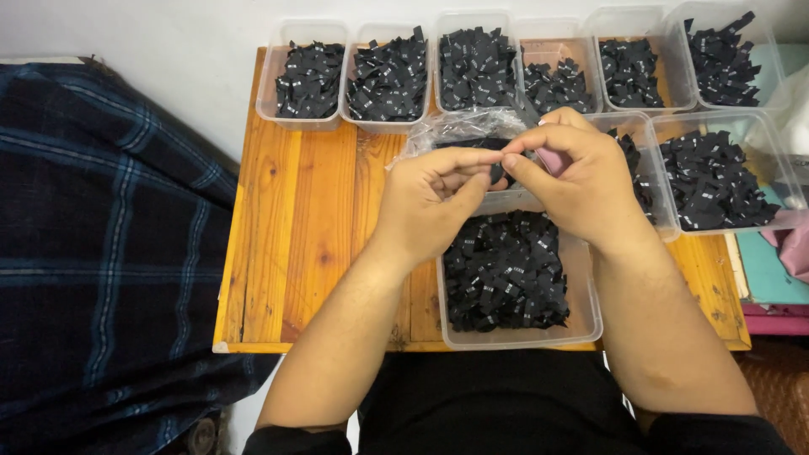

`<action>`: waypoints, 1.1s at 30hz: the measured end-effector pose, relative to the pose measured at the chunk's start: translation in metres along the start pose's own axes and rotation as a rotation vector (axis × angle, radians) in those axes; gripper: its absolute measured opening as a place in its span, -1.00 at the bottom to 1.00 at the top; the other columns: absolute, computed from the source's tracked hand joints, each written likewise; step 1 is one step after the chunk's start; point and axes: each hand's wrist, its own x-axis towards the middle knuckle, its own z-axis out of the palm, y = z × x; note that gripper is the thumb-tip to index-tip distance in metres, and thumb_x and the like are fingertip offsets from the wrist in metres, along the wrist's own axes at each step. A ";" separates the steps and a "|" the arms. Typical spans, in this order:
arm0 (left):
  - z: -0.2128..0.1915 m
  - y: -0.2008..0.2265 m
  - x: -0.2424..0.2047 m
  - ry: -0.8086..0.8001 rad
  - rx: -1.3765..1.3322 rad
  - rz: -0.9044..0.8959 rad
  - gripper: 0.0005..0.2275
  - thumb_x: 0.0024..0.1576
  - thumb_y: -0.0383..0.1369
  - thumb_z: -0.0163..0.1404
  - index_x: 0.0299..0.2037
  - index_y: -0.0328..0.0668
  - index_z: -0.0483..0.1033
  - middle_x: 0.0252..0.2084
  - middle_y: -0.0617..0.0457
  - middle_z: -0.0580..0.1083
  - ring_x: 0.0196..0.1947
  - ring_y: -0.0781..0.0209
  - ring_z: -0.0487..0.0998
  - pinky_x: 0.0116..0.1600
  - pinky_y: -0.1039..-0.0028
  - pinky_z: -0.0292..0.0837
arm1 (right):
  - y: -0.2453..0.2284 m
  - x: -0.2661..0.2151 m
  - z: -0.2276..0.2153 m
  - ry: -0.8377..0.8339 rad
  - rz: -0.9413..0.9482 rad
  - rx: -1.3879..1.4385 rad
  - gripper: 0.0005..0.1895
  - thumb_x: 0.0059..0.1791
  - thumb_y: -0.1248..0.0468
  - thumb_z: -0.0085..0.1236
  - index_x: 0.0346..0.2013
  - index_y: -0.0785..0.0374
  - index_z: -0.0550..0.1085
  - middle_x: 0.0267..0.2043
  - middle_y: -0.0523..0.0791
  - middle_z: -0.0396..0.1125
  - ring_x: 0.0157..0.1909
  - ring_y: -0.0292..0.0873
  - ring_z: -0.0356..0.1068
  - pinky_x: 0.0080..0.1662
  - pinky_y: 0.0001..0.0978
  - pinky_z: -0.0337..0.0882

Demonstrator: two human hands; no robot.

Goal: Sorting and organizing small black fabric labels into multiple plastic containers on a wooden table.

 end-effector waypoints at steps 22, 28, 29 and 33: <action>0.006 -0.013 -0.001 0.153 0.170 0.241 -0.79 0.11 -0.55 0.18 -0.05 -0.24 0.60 -0.27 0.01 0.65 -0.30 0.28 0.72 -0.22 0.59 0.64 | -0.001 -0.002 -0.005 -0.030 -0.016 0.108 -0.90 0.01 0.47 0.30 -0.21 0.25 0.63 -0.29 -0.08 0.25 -0.38 -0.29 0.22 -0.26 -0.44 0.26; 0.003 -0.010 0.001 0.136 0.225 0.275 -0.82 0.11 -0.52 0.19 -0.08 -0.19 0.63 -0.32 0.04 0.66 -0.37 0.31 0.71 -0.26 0.63 0.62 | 0.006 0.000 -0.006 -0.026 -0.049 0.022 -0.94 0.02 0.45 0.30 -0.24 0.27 0.61 -0.26 -0.03 0.28 -0.36 -0.20 0.24 -0.27 -0.34 0.26; 0.002 -0.009 0.001 0.125 0.227 0.283 -0.82 0.11 -0.51 0.20 -0.09 -0.17 0.63 -0.33 0.07 0.66 -0.37 0.32 0.71 -0.25 0.62 0.63 | 0.008 0.001 -0.007 -0.032 -0.074 0.021 -0.94 0.02 0.43 0.31 -0.23 0.26 0.61 -0.24 -0.03 0.28 -0.30 -0.16 0.28 -0.21 -0.32 0.28; 0.000 -0.007 -0.001 0.072 0.357 0.334 -0.83 0.09 -0.47 0.22 -0.13 -0.08 0.65 -0.31 0.15 0.65 -0.35 0.25 0.72 -0.25 0.55 0.66 | 0.023 -0.005 -0.018 -0.003 -0.089 0.018 -0.94 0.04 0.41 0.30 -0.20 0.25 0.59 -0.22 -0.04 0.26 -0.16 -0.13 0.32 -0.06 -0.30 0.31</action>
